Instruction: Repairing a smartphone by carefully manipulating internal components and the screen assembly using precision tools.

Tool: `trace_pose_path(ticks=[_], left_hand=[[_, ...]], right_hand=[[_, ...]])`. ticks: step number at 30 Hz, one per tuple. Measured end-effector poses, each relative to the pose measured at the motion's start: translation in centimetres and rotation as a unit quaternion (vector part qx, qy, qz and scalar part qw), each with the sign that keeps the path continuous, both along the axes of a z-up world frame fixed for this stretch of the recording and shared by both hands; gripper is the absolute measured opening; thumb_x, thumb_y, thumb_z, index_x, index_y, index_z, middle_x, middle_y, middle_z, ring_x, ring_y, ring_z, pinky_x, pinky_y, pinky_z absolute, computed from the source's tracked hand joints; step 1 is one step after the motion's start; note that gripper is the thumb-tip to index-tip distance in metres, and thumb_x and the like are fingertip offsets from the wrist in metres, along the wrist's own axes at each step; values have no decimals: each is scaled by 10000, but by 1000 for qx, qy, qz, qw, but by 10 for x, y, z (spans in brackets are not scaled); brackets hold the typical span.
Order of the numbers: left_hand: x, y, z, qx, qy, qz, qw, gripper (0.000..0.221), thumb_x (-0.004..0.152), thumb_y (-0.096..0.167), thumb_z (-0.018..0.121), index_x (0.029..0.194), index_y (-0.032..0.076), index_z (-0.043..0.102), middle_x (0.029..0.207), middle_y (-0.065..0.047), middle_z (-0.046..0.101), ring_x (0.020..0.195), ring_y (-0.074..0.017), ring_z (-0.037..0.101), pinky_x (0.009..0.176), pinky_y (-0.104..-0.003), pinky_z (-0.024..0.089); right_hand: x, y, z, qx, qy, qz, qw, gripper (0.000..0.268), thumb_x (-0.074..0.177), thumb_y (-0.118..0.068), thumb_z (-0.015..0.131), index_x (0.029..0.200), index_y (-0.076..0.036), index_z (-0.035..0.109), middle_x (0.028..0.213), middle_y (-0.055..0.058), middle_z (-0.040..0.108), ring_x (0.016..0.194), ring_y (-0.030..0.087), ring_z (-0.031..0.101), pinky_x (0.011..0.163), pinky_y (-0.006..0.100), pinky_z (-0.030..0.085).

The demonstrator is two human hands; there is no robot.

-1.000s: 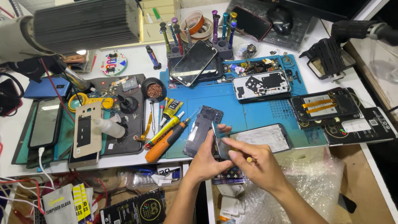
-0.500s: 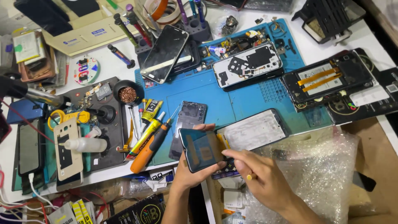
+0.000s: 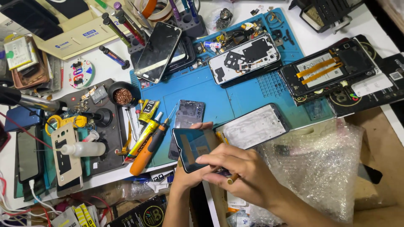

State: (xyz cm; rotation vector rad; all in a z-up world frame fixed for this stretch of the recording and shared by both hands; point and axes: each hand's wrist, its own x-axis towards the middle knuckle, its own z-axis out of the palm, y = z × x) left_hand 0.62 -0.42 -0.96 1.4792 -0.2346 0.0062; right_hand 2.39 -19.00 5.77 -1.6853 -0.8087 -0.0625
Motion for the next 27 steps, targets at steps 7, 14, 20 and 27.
trace_pose_path(ticks=[7, 14, 20, 27], left_hand=[[0, -1, 10, 67, 16, 27, 997, 881, 808, 390, 817, 1489, 111, 332, 1497, -176, 511, 1413, -301, 520, 1158, -452, 459], [1, 2, 3, 94, 9, 22, 995, 850, 789, 290, 773, 1491, 119, 325, 1495, -157, 525, 1391, -260, 543, 1161, -411, 440], [0, 1, 10, 94, 37, 21, 995, 864, 758, 211, 787, 1489, 130, 334, 1476, -164, 538, 1335, -259, 580, 1038, -400, 546], [0, 0, 8, 84, 13, 23, 996, 838, 776, 247, 757, 1494, 126, 342, 1475, -167, 540, 1386, -279, 549, 1117, -426, 492]], right_hand=[[-3, 16, 6, -2, 26, -18, 1000, 266, 827, -23, 802, 1071, -104, 734, 964, 48, 706, 782, 145, 700, 671, 242, 566], [-9, 20, 11, 5, 37, -40, 998, 125, 849, 14, 756, 896, -84, 696, 886, 35, 684, 694, 122, 626, 614, 228, 510], [-10, 19, 10, 16, 41, -46, 998, 209, 857, -18, 761, 1057, -68, 722, 932, 58, 718, 801, 153, 689, 724, 258, 550], [-10, 19, 11, 18, 41, -53, 998, 160, 854, -17, 767, 1003, -59, 725, 929, 60, 719, 823, 156, 704, 710, 248, 563]])
